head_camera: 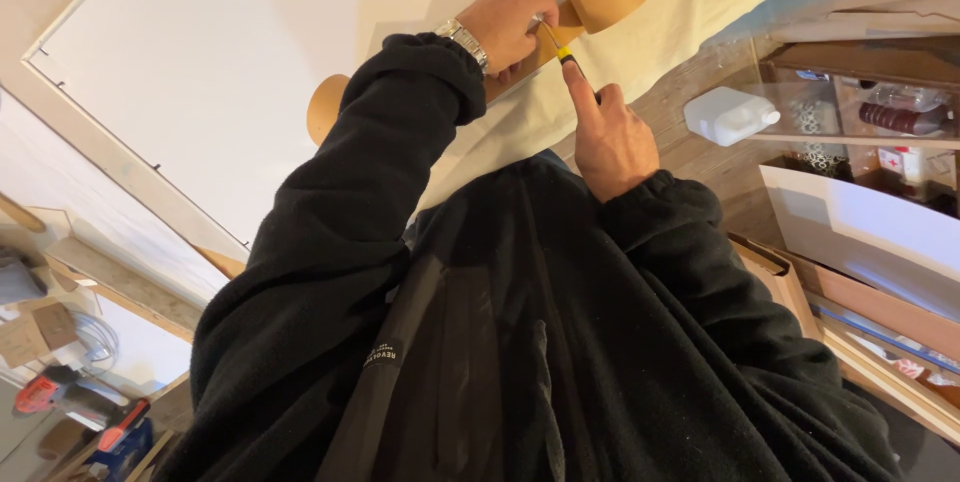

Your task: Assembling and sealing the back of a picture frame with artwork.

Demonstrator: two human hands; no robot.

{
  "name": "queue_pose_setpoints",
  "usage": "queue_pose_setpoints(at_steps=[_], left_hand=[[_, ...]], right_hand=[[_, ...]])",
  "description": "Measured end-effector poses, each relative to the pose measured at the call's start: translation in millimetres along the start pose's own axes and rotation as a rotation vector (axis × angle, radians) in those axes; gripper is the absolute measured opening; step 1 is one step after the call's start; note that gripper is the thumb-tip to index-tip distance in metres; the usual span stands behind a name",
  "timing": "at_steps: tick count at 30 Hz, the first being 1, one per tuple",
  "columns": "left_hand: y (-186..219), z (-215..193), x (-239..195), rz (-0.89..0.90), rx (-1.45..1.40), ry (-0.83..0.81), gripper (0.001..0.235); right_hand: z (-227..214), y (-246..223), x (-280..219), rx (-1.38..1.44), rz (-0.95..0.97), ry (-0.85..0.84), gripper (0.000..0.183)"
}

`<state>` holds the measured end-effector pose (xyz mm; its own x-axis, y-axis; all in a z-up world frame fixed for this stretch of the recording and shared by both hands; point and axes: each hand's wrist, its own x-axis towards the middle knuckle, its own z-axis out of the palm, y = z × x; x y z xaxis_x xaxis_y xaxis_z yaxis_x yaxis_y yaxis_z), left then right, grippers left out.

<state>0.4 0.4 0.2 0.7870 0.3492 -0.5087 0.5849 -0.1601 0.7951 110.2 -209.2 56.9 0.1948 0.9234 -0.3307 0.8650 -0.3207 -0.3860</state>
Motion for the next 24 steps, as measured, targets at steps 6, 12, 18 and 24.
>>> queue_pose_setpoints(at_steps=[6, 12, 18, 24], left_hand=[[7, -3, -3, -0.055, -0.017, -0.015, 0.029], [1, 3, 0, 0.011, -0.002, 0.014, 0.024], [11, -1, -4, -0.067, -0.03, -0.036, 0.02], [11, 0, -3, -0.079, 0.061, -0.032, 0.02]], right_hand=[[1, 2, 1, 0.019, 0.008, -0.011, 0.07], [-2, 2, -2, 0.044, 0.024, -0.01, 0.065], [0, 12, -16, 0.079, 0.018, -0.01, 0.066], [1, 17, -27, 0.082, 0.034, 0.005, 0.061]])
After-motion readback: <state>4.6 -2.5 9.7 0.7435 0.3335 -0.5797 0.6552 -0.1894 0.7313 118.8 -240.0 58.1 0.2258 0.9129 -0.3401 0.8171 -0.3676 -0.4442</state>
